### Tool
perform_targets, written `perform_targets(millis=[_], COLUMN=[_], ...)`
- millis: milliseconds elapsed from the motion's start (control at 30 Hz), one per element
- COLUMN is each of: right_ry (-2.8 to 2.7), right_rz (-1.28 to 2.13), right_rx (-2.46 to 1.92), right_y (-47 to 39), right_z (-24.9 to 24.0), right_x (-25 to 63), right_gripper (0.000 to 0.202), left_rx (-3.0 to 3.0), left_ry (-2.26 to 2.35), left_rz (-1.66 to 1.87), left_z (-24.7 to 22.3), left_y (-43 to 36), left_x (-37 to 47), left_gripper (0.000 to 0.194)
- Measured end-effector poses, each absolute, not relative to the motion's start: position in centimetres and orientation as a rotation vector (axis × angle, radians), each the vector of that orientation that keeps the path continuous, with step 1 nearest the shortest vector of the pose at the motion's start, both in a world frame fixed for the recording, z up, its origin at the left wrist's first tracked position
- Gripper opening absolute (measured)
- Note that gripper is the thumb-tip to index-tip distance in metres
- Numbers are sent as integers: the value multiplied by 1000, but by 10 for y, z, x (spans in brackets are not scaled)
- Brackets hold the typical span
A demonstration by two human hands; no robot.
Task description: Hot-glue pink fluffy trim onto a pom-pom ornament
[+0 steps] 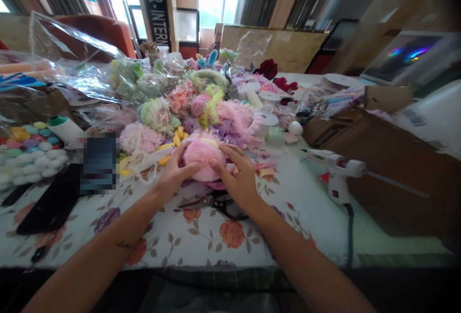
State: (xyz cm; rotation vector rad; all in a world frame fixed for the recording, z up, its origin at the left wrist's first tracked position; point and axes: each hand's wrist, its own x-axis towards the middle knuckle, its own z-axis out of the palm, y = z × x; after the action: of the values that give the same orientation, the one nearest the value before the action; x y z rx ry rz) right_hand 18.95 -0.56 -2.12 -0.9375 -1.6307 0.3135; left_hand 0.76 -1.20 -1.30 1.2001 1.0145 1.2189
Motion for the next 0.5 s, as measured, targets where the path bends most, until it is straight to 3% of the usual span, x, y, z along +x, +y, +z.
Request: perform_targets(millis=[500], right_ry=[-1688], right_rz=[168], right_rx=[-913], right_y=[-11], right_z=[-26], right_x=[184], right_gripper=[28], left_rx=[1458], left_ry=[1226], left_rz=[1225], left_z=[-10], left_y=[-14], left_x=[8], left_gripper=[68])
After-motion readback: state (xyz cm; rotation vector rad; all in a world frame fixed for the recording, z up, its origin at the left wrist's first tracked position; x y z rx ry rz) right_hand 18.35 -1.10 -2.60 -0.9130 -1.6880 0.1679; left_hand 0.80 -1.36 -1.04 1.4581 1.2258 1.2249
